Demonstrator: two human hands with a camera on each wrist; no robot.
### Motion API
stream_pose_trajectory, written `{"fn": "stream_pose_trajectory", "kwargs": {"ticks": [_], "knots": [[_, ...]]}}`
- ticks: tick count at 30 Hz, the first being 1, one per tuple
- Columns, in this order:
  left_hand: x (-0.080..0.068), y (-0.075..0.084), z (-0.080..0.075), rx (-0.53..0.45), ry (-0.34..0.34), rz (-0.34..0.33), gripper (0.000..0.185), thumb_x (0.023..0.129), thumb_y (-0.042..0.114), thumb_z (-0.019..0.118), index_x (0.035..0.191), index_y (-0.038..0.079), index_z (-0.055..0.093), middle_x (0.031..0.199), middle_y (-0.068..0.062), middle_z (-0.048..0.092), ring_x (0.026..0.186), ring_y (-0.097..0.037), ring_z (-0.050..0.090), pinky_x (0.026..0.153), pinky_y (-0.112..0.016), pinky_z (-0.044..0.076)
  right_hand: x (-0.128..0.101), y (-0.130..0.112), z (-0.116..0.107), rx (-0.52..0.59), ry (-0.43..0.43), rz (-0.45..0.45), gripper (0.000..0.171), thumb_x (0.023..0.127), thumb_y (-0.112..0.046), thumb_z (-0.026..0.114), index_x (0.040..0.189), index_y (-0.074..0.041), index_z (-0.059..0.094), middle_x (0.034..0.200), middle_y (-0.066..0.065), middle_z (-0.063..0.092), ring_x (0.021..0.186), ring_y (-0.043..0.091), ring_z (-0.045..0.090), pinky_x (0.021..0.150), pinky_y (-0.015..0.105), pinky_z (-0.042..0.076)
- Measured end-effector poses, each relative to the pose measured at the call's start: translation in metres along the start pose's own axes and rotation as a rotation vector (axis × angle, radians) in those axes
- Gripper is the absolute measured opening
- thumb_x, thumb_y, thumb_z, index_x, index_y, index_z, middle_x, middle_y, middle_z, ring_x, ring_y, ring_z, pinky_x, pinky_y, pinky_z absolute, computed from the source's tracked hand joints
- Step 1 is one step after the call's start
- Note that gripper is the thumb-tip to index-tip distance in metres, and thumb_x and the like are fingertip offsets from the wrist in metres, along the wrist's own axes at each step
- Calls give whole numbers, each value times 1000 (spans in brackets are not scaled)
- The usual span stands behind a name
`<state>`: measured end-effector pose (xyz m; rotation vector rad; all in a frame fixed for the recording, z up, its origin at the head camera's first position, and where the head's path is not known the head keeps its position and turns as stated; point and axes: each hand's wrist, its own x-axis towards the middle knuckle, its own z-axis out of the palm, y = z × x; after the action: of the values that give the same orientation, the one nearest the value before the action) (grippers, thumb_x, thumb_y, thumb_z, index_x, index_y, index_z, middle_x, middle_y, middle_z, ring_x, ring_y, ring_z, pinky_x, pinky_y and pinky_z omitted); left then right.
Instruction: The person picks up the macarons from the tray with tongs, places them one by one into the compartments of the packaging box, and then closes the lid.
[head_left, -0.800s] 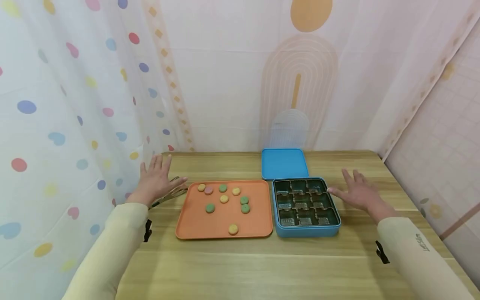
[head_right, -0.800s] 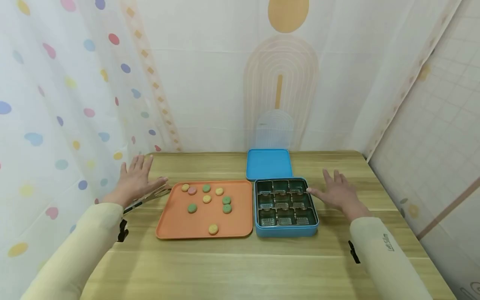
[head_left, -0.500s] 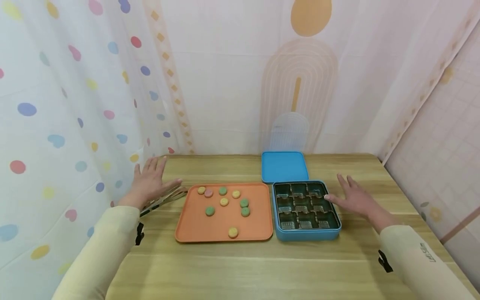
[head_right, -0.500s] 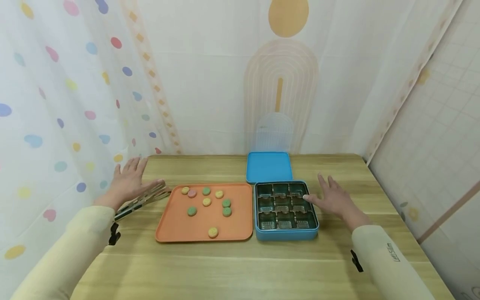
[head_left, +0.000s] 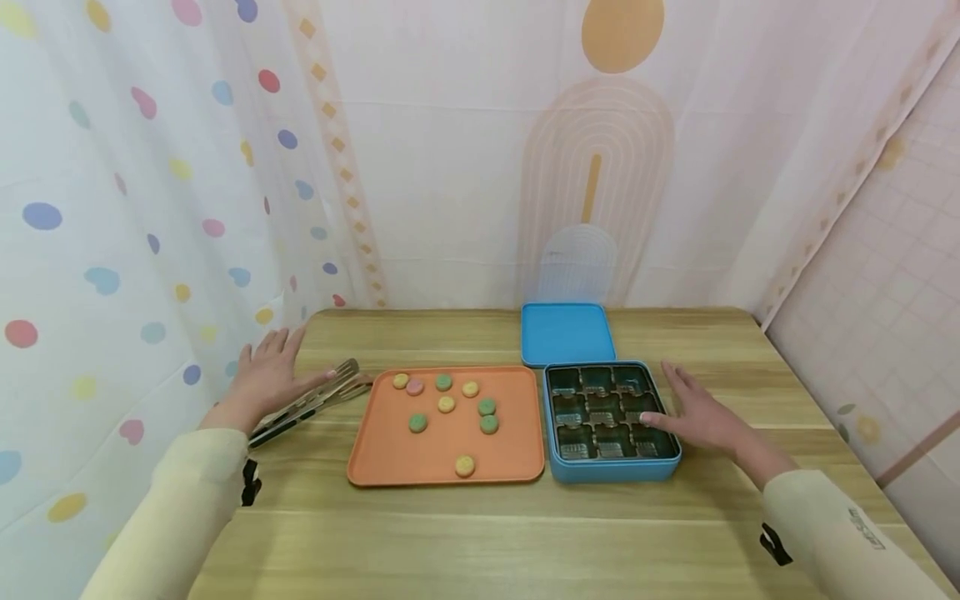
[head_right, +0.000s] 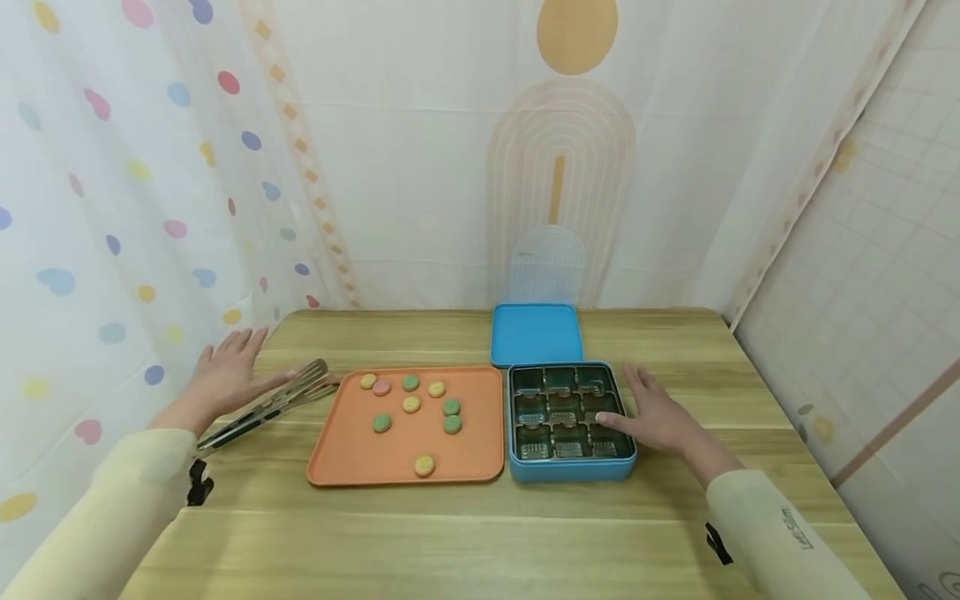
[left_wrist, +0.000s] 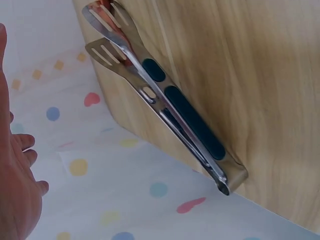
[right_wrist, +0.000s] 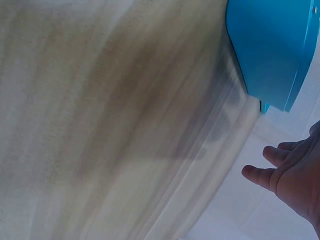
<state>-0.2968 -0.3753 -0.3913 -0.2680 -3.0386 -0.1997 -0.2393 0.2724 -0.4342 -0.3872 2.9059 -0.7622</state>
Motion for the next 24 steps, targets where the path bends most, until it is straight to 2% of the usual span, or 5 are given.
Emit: {"fn": "stream_pose_trajectory", "kwargs": {"ticks": [7, 16, 24], "knots": [[-11, -17, 6, -64, 0, -11, 112, 86, 71, 59, 158, 1, 9, 152, -41, 15, 137, -60, 13, 103, -75, 4, -9, -1, 6, 44, 11, -24, 108, 91, -54, 66, 157, 4, 4, 156, 36, 10, 137, 59, 17, 104, 70, 23], [-23, -30, 10, -153, 20, -7, 108, 86, 61, 67, 155, -6, 17, 149, -40, 25, 134, -58, 23, 103, -72, 16, -16, 4, 15, 140, 4, -47, 114, 87, -49, 74, 156, 5, 2, 156, 37, 8, 138, 59, 17, 106, 69, 21], [-30, -42, 17, -319, -83, -75, 111, 88, 58, 68, 155, -9, 10, 152, -39, 19, 135, -60, 21, 104, -69, 22, -22, 5, 19, 214, -7, -62, 114, 86, -41, 78, 156, 6, 1, 153, 40, 14, 132, 59, 32, 101, 67, 32]]}}
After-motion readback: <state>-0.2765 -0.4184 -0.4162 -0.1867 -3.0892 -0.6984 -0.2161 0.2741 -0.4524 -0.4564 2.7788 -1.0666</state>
